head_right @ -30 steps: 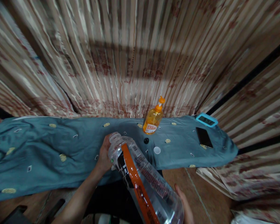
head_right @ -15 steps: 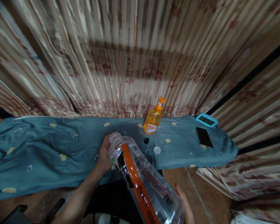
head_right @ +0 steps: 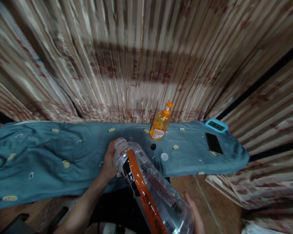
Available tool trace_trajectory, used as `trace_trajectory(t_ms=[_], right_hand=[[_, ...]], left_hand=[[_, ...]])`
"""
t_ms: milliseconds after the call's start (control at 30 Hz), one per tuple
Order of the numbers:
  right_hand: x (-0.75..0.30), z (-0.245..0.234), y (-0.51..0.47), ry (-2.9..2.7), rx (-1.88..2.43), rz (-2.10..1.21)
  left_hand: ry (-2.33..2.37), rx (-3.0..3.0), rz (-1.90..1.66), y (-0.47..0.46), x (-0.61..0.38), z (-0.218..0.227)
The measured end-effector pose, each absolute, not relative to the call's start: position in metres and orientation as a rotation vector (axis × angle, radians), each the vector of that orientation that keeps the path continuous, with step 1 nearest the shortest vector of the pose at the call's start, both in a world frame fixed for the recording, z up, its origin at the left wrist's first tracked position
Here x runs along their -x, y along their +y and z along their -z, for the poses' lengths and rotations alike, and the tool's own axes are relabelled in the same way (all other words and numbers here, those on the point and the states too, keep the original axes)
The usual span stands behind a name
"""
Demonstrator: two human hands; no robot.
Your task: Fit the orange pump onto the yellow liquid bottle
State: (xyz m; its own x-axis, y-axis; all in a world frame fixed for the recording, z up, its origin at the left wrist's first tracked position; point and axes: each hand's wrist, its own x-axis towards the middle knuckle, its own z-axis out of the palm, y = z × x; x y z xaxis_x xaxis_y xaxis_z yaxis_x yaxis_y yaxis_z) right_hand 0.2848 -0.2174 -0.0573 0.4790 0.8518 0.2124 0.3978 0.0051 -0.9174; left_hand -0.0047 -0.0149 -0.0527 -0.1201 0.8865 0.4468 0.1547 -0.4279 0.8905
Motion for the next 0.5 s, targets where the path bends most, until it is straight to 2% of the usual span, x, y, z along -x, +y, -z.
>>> trace_trajectory(t_ms=[333, 500], right_hand=[[-0.304, 0.084, -0.188, -1.134, 1.637, -0.487], [-0.33, 0.094, -0.186, -1.028, 1.573, -0.284]], left_hand=[[1.135, -1.55, -1.605, -0.015, 0.005, 0.053], [1.179, -1.61, -1.568, -0.014, 0.006, 0.054]])
